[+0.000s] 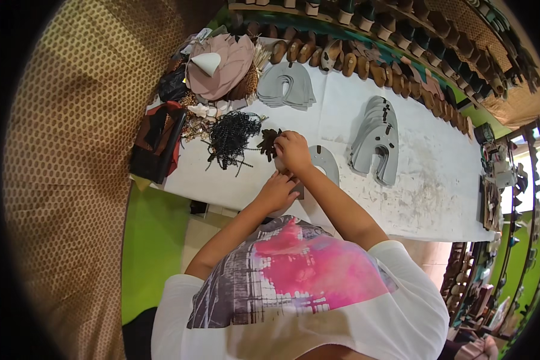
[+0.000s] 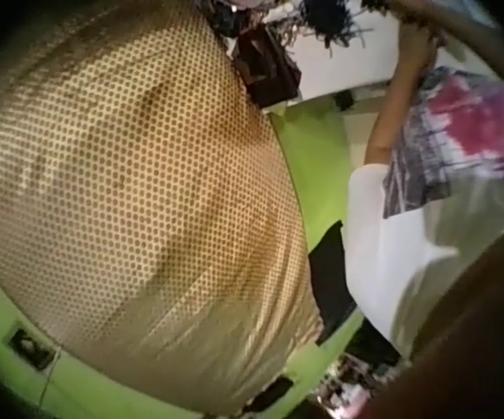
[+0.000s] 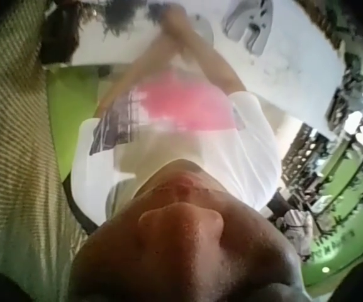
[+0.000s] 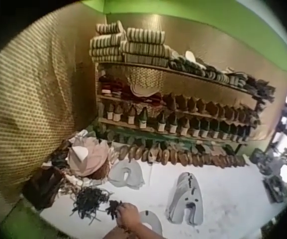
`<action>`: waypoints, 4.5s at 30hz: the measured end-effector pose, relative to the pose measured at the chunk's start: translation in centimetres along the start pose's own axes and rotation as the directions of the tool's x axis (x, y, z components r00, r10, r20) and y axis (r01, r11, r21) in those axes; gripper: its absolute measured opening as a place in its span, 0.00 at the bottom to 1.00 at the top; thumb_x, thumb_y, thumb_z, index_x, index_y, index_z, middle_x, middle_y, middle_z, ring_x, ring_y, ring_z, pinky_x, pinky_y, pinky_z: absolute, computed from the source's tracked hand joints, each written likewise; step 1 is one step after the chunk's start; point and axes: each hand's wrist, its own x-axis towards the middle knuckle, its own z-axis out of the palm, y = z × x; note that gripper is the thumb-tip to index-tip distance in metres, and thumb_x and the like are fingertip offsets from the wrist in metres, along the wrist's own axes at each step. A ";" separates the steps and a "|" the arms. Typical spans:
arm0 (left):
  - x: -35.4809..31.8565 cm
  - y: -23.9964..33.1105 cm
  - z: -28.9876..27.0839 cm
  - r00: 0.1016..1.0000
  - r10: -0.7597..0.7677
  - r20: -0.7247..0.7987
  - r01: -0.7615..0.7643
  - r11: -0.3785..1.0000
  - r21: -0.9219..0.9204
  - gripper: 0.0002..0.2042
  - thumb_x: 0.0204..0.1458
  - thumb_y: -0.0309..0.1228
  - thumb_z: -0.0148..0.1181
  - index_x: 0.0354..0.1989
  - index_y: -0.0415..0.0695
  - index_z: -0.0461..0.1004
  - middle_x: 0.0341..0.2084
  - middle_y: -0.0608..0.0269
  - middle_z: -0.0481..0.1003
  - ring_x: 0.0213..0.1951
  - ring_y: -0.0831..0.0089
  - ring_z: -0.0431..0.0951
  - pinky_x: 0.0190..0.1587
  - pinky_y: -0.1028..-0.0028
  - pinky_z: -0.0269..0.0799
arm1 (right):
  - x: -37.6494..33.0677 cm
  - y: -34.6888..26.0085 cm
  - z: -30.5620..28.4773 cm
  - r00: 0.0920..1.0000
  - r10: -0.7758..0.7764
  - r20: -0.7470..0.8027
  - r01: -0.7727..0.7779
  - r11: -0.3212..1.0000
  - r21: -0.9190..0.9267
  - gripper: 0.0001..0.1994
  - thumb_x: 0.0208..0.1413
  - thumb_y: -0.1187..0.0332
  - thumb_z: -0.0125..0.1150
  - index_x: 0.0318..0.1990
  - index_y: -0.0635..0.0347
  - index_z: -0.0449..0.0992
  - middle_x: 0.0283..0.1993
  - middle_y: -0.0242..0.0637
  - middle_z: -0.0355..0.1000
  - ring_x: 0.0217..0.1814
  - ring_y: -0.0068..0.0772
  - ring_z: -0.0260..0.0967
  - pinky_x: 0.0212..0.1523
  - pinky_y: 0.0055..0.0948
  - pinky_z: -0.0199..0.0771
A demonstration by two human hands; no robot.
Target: Manually arranging and attaching black string-like components onto grey shoe uppers.
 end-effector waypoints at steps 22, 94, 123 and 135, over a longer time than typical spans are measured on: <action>6.9 1.6 0.0 0.935 -0.027 -0.354 -0.040 0.983 -0.180 0.05 0.40 0.32 0.62 0.24 0.45 0.77 0.43 0.56 0.71 0.46 0.57 0.68 0.49 0.63 0.63 | -9.9 4.1 -8.7 0.727 0.542 0.422 -0.687 0.573 0.447 0.10 0.51 0.66 0.58 0.36 0.64 0.75 0.30 0.33 0.73 0.29 0.21 0.68 0.32 0.22 0.67; 10.2 0.6 1.2 0.880 -0.164 0.446 0.110 0.983 0.144 0.25 0.53 0.60 0.27 0.58 0.75 0.58 0.66 0.53 0.33 0.65 0.47 0.28 0.61 0.47 0.24 | -13.3 4.8 -6.8 0.911 0.398 -0.104 -0.401 0.916 -0.001 0.06 0.34 0.75 0.53 0.24 0.63 0.74 0.32 0.38 0.69 0.39 0.41 0.66 0.39 0.39 0.65; 12.5 1.2 2.9 0.982 -0.150 -0.116 0.166 0.975 0.148 0.03 0.42 0.35 0.60 0.23 0.53 0.79 0.56 0.60 0.62 0.62 0.53 0.49 0.58 0.43 0.39 | -13.1 4.8 -6.6 0.895 0.388 -0.220 -0.396 0.918 0.008 0.05 0.38 0.74 0.54 0.25 0.64 0.74 0.36 0.39 0.70 0.39 0.42 0.66 0.42 0.37 0.66; 11.6 0.6 4.5 0.976 0.003 -0.219 0.049 0.971 0.232 0.07 0.46 0.33 0.54 0.27 0.43 0.75 0.56 0.54 0.60 0.61 0.54 0.50 0.57 0.43 0.40 | -13.1 4.8 -6.5 0.888 0.390 -0.245 -0.399 0.917 0.015 0.06 0.38 0.74 0.55 0.27 0.63 0.75 0.35 0.39 0.71 0.39 0.42 0.67 0.41 0.37 0.66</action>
